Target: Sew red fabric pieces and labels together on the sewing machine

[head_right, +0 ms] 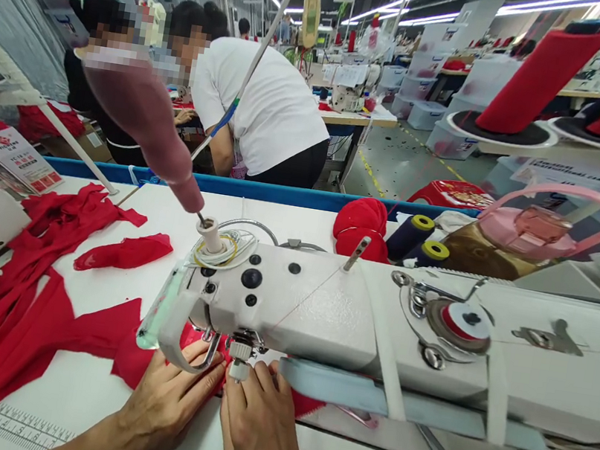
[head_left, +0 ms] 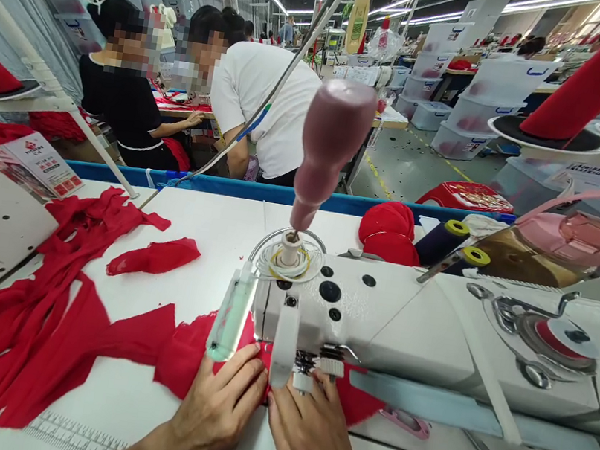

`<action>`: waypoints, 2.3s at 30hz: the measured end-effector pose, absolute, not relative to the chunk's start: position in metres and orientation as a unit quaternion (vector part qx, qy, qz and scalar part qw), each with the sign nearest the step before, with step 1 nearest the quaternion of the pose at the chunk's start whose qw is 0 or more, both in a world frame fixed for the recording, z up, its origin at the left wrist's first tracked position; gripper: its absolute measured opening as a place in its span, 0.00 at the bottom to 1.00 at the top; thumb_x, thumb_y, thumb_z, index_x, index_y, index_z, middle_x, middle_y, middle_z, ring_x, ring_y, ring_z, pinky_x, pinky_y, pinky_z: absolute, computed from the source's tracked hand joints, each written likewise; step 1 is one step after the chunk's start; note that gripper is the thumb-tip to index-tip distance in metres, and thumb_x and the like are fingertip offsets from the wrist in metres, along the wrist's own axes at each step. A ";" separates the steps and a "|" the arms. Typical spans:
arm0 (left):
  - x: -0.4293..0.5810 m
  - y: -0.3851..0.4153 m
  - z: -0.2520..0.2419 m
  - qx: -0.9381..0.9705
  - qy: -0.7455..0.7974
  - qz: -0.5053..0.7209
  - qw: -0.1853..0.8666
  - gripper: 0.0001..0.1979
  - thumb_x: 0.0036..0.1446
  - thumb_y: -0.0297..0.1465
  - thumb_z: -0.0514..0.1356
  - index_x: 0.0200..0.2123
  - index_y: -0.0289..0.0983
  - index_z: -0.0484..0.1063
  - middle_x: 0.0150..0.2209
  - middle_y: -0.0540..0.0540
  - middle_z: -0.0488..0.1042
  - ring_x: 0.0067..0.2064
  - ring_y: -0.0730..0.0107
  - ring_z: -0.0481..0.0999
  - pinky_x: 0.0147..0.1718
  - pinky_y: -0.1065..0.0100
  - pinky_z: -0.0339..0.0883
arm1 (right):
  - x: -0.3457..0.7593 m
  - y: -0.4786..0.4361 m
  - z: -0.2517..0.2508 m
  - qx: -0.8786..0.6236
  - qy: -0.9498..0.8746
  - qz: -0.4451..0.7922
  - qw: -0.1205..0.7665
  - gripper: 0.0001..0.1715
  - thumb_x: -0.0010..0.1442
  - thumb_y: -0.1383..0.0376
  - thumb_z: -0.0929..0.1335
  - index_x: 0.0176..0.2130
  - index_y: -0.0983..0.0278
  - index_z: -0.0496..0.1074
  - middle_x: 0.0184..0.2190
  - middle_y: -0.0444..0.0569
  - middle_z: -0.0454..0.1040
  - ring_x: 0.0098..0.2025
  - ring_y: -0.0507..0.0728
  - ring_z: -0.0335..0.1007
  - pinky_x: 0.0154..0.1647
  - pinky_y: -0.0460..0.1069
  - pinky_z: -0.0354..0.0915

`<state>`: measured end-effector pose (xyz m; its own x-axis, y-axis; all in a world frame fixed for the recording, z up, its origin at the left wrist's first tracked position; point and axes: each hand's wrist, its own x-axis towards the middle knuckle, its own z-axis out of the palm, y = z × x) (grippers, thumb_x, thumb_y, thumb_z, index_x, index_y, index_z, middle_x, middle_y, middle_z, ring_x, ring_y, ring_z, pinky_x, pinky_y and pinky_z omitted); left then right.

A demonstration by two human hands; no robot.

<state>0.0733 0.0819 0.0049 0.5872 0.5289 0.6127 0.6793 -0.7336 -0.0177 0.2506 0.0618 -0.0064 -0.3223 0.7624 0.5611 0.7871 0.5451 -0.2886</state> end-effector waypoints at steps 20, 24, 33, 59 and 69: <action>0.070 0.081 0.001 -0.888 -0.341 -0.281 0.132 0.13 0.66 0.24 0.52 0.47 0.31 0.76 0.46 0.41 0.79 0.56 0.58 0.71 0.63 0.51 0.47 | 0.260 0.064 0.010 -0.480 -0.810 -0.027 0.335 0.18 0.69 0.68 0.59 0.46 0.60 0.76 0.32 0.50 0.70 0.40 0.62 0.64 0.44 0.55 0.55; 0.068 0.079 -0.002 -0.893 -0.342 -0.261 0.131 0.13 0.66 0.25 0.54 0.49 0.32 0.75 0.45 0.40 0.79 0.52 0.58 0.73 0.62 0.49 0.49 | 0.259 0.065 0.002 -0.466 -0.822 -0.028 0.327 0.17 0.68 0.68 0.61 0.50 0.62 0.74 0.31 0.49 0.73 0.39 0.62 0.66 0.55 0.60 0.53; 0.066 0.078 -0.003 -0.898 -0.343 -0.249 0.117 0.13 0.65 0.25 0.55 0.50 0.31 0.73 0.45 0.41 0.78 0.51 0.58 0.73 0.61 0.46 0.51 | 0.257 0.062 0.001 -0.470 -0.829 -0.008 0.303 0.20 0.66 0.71 0.61 0.55 0.61 0.71 0.30 0.46 0.75 0.37 0.59 0.68 0.59 0.61 0.51; 0.061 0.081 -0.004 -0.888 -0.348 -0.272 0.127 0.11 0.67 0.26 0.55 0.49 0.34 0.74 0.43 0.46 0.79 0.50 0.62 0.74 0.64 0.45 0.46 | 0.262 0.068 -0.002 -0.439 -0.850 -0.053 0.286 0.20 0.65 0.71 0.63 0.54 0.65 0.72 0.33 0.48 0.76 0.37 0.59 0.68 0.65 0.62 0.45; 0.061 0.075 0.000 -0.884 -0.379 -0.263 0.080 0.17 0.64 0.22 0.52 0.52 0.35 0.72 0.45 0.44 0.79 0.52 0.60 0.73 0.65 0.45 0.44 | 0.262 0.069 0.003 -0.461 -0.833 -0.004 0.304 0.21 0.63 0.72 0.64 0.53 0.60 0.73 0.35 0.46 0.76 0.39 0.58 0.69 0.63 0.61 0.50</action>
<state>0.0612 0.0754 0.0004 0.5742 0.6282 0.5251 0.7125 -0.6993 0.0575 0.2619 0.0685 0.0033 -0.3893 0.7665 0.5108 0.7719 0.5741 -0.2732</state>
